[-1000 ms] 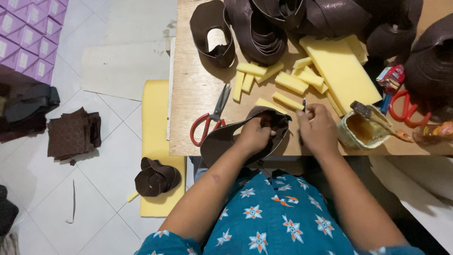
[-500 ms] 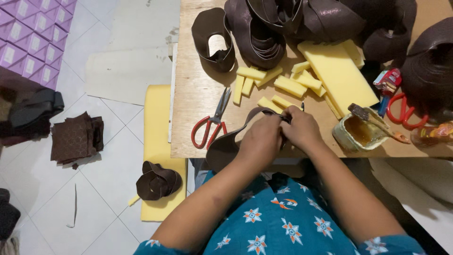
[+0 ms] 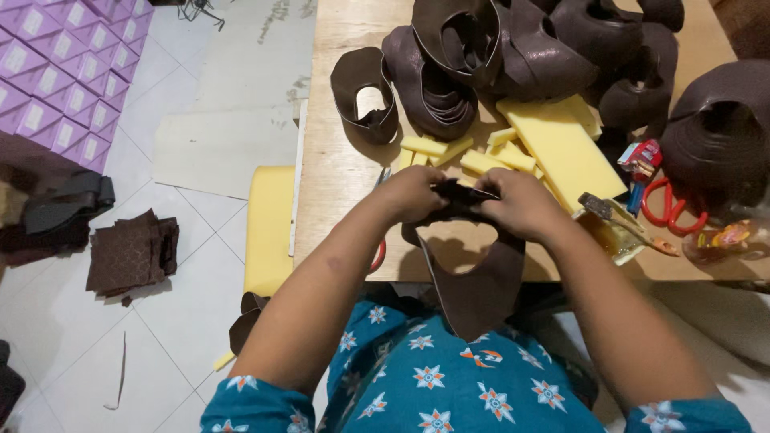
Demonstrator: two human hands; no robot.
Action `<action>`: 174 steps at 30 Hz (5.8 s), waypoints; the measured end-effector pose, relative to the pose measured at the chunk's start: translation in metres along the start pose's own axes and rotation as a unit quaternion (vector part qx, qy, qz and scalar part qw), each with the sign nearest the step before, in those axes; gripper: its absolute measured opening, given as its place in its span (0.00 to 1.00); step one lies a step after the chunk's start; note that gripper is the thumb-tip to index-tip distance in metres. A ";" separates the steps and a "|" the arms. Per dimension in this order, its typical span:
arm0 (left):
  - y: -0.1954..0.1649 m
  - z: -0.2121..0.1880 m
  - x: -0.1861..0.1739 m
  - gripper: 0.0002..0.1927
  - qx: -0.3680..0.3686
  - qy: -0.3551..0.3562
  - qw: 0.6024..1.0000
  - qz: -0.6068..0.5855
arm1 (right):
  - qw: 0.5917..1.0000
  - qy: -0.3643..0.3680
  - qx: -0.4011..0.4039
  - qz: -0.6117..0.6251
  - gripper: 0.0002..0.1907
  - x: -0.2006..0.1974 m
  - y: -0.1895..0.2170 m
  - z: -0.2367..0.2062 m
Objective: The person inserts yellow foam pieces into brown shoe uppers, presses them into place, and trims excess foam with scissors. They repeat this process for multiple shoes, stacking completed units on the table.
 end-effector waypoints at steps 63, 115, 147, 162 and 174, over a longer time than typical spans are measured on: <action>0.082 0.012 0.048 0.17 -0.023 -0.005 0.999 -0.043 | 0.994 0.079 0.032 -0.064 0.19 0.083 -0.037 0.008; 0.059 0.018 -0.002 0.14 -0.002 -0.078 0.993 0.088 | 0.988 0.110 0.030 0.101 0.20 0.078 -0.029 0.029; 0.037 -0.036 0.089 0.23 0.150 -0.146 0.817 -0.538 | 0.733 -0.214 0.040 0.645 0.10 0.069 -0.002 -0.024; 0.001 -0.073 0.037 0.10 0.227 -0.392 0.822 -0.344 | 0.841 -0.189 -0.029 0.506 0.13 0.048 0.027 -0.040; -0.006 -0.079 0.029 0.10 0.268 -0.438 0.822 -0.249 | 0.848 -0.185 -0.010 0.496 0.11 0.047 0.028 -0.038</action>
Point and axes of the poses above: each hand's wrist, its own z-axis towards the middle knuckle, its own x-axis out of the palm, y = z × x, the point moved 7 cm from there along z, towards the middle knuckle, and after that the axes turned 4 degrees about -z, right-handed, at the moved point
